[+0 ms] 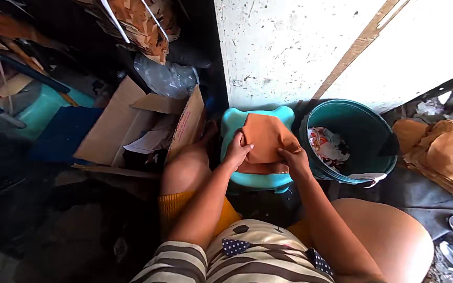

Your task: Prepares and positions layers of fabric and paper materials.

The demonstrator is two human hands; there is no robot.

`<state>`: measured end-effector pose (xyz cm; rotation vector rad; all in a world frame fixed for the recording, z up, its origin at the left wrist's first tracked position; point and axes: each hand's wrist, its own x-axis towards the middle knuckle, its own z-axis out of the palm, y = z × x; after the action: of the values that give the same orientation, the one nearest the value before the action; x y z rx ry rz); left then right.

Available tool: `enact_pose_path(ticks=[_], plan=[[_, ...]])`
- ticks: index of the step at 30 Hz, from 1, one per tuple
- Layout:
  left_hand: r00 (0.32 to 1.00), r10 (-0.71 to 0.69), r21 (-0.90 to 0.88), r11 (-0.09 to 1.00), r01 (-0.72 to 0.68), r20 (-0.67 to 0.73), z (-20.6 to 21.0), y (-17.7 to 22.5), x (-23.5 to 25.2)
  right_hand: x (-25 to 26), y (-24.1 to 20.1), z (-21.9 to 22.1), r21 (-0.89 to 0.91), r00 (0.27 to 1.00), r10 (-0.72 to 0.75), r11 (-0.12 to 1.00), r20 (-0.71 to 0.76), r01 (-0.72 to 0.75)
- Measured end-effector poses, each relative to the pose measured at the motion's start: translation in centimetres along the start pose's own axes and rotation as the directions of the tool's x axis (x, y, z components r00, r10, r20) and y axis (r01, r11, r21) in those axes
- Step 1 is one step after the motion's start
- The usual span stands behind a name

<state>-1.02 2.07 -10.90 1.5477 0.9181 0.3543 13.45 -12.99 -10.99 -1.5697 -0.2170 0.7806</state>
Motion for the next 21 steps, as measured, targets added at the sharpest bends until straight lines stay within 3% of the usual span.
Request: enact_pose_path(ticks=[3,6,13,17,21], plan=[[1.000,0.005,0.012,1.000,-0.005,0.002,-0.1,0.0,0.1,-0.2,0.6,-0.1,-0.023,1.000,-0.002,1.000,0.001,0.002],[0.997,-0.083,0.134,0.988,0.082,0.001,-0.3,-1.1,0.2,-0.3,1.8,-0.3,-0.081,0.996,0.085,0.993,0.028,-0.083],[0.987,-0.162,0.211,0.964,0.162,-0.021,-0.8,-1.2,-0.2,-1.1,0.2,-0.7,0.041,0.953,0.297,0.953,0.058,-0.300],[0.979,-0.205,0.269,0.942,0.200,-0.013,-1.2,-0.8,-0.8,-1.3,-0.5,-1.2,-0.060,0.928,0.362,0.932,0.087,-0.358],[0.975,-0.223,0.256,0.943,0.212,0.016,-1.4,-0.8,-1.2,-1.3,-0.2,-2.2,-0.167,0.931,0.329,0.938,0.157,-0.303]])
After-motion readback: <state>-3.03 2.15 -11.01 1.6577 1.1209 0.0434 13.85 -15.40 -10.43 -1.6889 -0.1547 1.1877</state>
